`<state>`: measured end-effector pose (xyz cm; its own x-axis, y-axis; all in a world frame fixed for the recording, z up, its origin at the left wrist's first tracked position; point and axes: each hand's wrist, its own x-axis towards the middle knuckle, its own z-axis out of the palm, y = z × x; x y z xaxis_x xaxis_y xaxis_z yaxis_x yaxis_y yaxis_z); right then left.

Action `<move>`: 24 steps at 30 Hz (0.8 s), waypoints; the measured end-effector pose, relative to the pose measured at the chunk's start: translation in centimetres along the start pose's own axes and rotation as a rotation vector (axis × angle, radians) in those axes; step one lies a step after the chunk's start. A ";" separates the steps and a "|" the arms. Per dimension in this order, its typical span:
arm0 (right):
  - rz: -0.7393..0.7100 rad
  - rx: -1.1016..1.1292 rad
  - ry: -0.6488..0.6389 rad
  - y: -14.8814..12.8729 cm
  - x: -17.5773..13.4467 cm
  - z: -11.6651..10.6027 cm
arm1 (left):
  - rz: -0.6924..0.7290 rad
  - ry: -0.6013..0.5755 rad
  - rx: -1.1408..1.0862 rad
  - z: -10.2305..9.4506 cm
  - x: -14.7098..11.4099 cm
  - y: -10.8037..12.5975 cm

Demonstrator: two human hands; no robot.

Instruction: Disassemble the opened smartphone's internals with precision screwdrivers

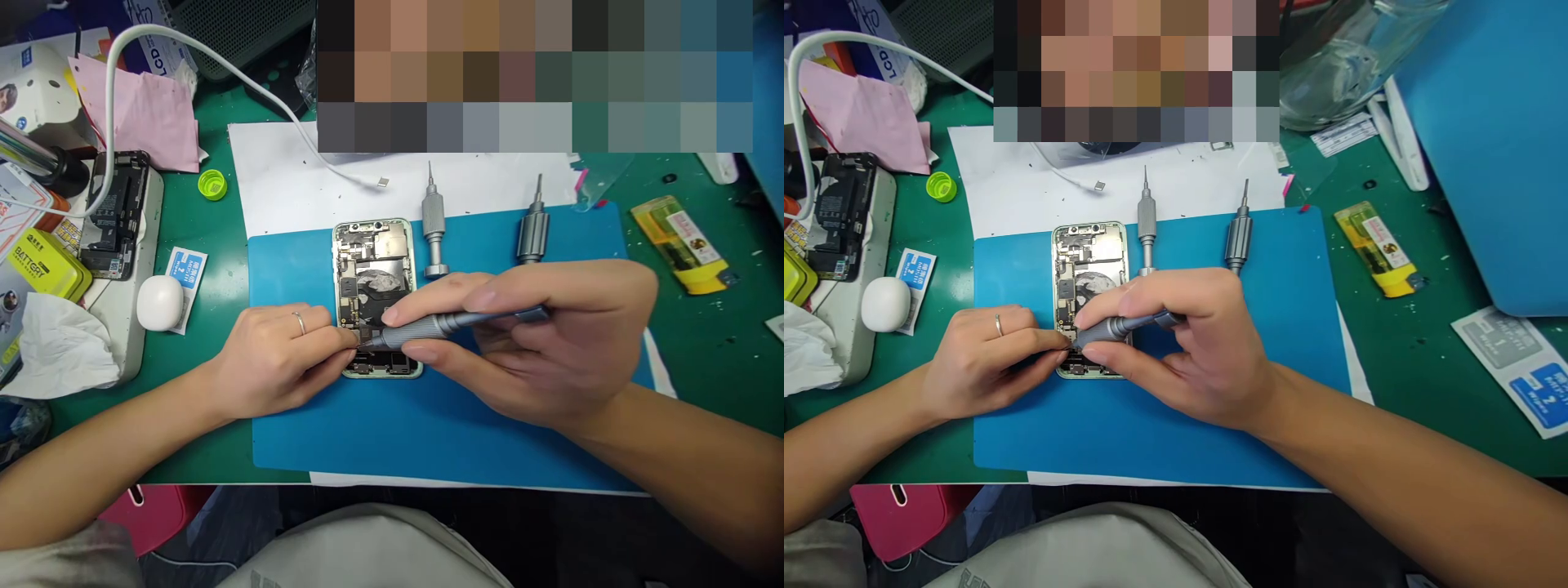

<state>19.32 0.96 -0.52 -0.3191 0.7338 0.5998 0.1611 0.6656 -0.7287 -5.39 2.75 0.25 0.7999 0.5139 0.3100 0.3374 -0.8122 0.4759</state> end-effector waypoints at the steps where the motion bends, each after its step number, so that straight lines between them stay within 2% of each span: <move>1: -0.009 -0.009 0.000 0.0 0.0 -0.1 | -0.003 0.000 -0.004 0.0 0.0 0.0; 5: -0.020 -0.067 0.011 -0.2 0.1 -0.9 | -0.028 0.028 -0.040 0.0 -0.3 0.0; 9: 0.059 -0.130 0.081 -0.3 0.4 -1.4 | -0.168 0.171 -0.023 0.1 -0.4 0.0; 11: 0.061 -0.109 0.099 0.0 0.5 -1.2 | -0.222 0.200 0.014 0.1 -0.4 0.0; 14: 0.099 -0.042 0.093 0.4 0.3 -0.7 | -0.242 0.177 0.045 0.1 -0.4 0.1; 20: 0.285 0.070 0.152 0.4 -0.9 0.2 | -0.270 0.158 0.061 0.1 -0.5 0.3; 24: 0.320 0.118 0.160 0.3 -1.1 0.4 | -0.276 0.145 0.065 0.0 -0.3 0.4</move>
<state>19.37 0.28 -1.55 -0.1185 0.9204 0.3725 0.1170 0.3855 -0.9153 -5.48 2.24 0.31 0.5965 0.7473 0.2928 0.5667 -0.6505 0.5057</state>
